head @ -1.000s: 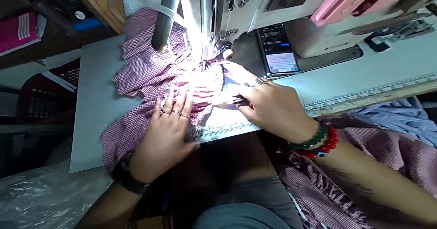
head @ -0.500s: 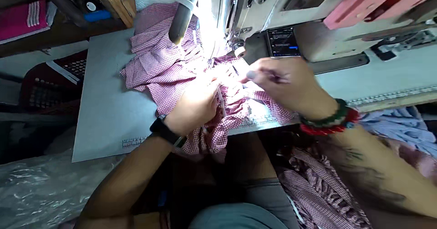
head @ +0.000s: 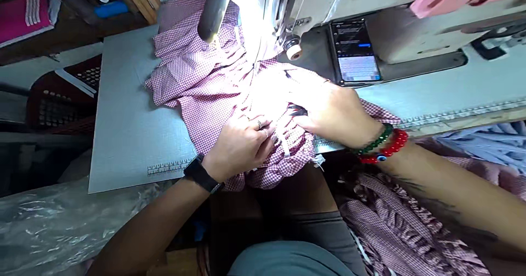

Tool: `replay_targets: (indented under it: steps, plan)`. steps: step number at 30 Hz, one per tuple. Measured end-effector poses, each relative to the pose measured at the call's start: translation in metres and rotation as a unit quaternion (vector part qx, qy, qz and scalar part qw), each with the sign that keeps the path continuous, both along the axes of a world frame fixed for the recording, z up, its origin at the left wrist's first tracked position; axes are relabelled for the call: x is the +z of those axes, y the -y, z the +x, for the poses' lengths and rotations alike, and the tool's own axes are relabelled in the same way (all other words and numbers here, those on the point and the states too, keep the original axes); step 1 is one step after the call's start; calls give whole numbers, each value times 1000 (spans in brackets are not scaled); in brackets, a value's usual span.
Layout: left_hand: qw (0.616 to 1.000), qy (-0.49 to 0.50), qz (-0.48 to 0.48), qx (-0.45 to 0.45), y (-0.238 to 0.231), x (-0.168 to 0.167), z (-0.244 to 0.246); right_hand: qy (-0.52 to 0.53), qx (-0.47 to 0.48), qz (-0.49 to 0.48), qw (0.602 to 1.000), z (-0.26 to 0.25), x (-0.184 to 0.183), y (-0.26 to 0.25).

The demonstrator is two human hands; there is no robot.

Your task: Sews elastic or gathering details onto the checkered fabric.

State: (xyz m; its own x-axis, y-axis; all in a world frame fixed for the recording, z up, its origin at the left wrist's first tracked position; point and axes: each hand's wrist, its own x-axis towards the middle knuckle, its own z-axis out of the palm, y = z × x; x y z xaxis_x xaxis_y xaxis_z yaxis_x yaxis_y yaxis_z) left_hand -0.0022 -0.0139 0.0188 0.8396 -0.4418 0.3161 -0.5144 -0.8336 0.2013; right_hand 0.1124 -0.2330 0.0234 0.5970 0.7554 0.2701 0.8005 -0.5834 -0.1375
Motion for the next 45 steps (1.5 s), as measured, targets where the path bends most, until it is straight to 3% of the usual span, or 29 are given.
replay_targets:
  steps: [13, 25, 45]
  plan:
    - [1000, 7, 3, -18, -10, 1, 13, 0, -3, -14, 1000, 14, -2, -8]
    - [999, 15, -4, -29, -16, 4, 22, 34, 92, 17, 995, 21, -3, -5]
    - [1000, -2, -5, -30, -39, 3, 50, -1, -18, -71, 997, 42, 7, -29]
